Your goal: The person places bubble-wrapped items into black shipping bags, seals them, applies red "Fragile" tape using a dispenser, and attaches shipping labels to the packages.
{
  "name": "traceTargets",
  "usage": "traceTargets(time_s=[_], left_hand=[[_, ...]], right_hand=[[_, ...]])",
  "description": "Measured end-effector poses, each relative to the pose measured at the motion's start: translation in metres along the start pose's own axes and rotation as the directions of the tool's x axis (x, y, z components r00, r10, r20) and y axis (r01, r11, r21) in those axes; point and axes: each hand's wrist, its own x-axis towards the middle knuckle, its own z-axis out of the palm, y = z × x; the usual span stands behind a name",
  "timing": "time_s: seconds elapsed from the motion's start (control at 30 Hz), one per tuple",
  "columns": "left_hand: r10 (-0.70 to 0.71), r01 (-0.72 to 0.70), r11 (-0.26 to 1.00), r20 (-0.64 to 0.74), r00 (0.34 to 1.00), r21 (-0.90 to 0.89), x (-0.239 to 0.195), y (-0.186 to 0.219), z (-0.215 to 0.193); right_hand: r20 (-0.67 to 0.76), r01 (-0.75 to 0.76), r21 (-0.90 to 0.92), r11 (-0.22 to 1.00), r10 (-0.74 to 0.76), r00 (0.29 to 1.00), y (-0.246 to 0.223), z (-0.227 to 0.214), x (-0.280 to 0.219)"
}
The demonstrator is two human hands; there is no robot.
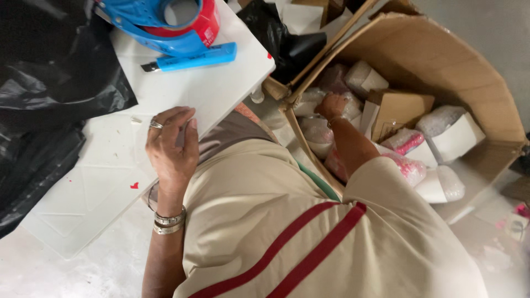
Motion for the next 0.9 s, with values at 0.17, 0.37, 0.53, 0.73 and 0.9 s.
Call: traceTargets(time_s=[0.17, 0.37, 0.53, 0.73, 0.9], left_hand=[[0.032, -0.032, 0.999, -0.054, 0.998, 0.0, 0.002, 0.002, 0.0], [-0.009, 0.003, 0.997, -0.062, 0.998, -0.083, 0.003, 0.006, -0.001], [-0.154, 0.139, 0.952, -0.032, 0.988, -0.272, 0.005, 0.023, -0.024], [0.131, -0.161, 0.919, -0.105, 0.986, -0.36, -0.005, 0.058, -0.109], [-0.001, 0.001, 0.997, 0.0, 1.0, -0.081, -0.033, 0.05, -0.164]], right_hand=[[-0.1, 0.252, 0.174, 0.952, -0.237, 0.966, 0.03, -0.008, -0.014], [-0.03, 0.285, 0.042, 0.958, -0.284, 0.958, 0.132, -0.109, -0.013], [0.133, 0.101, 0.377, 0.921, -0.162, 0.978, 0.191, -0.251, -0.079], [-0.417, 0.921, 0.219, 0.323, -0.822, 0.388, 0.027, -0.329, -0.234], [-0.498, 0.978, 0.051, -0.203, -0.854, -0.151, -0.145, -0.322, -0.301]])
